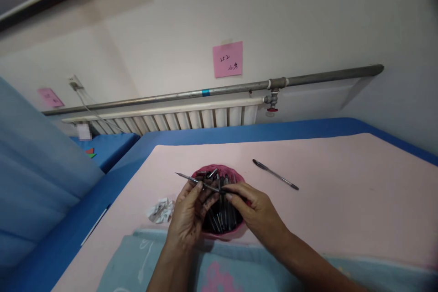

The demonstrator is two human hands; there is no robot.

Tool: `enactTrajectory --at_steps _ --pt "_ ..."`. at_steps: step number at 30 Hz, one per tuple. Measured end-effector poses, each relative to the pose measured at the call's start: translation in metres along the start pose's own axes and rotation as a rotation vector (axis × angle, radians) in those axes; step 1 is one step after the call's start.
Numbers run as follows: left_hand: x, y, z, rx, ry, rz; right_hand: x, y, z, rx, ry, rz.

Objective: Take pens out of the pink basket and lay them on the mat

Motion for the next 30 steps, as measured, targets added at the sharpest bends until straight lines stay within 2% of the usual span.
enactTrajectory --at_steps 7,12,19,24,30 --pt "0.000 -0.005 -0.004 0.065 -0.024 0.016 0.002 0.001 0.002 -0.002 0.059 0.048" --pt "0.001 -0.008 -0.006 0.112 0.004 0.024 0.002 0.001 0.003 -0.020 0.089 0.063" --pt "0.001 -0.010 -0.005 0.102 0.011 0.031 0.003 -0.001 0.001 0.030 0.093 0.102" --pt "0.003 -0.010 -0.006 0.070 0.021 0.030 0.006 -0.006 0.004 0.205 0.116 0.266" --pt "0.004 -0.009 -0.006 0.026 0.037 0.002 0.010 -0.014 0.003 0.493 0.072 0.514"
Point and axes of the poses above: each hand's wrist, its own x-axis away from the middle knuckle, its own z-axis out of the back of the hand, y = z × x, the point moved 5 cm from there along -x, towards the middle knuckle, and after that the axes turned 2 degrees about x, right-handed, at the moved point
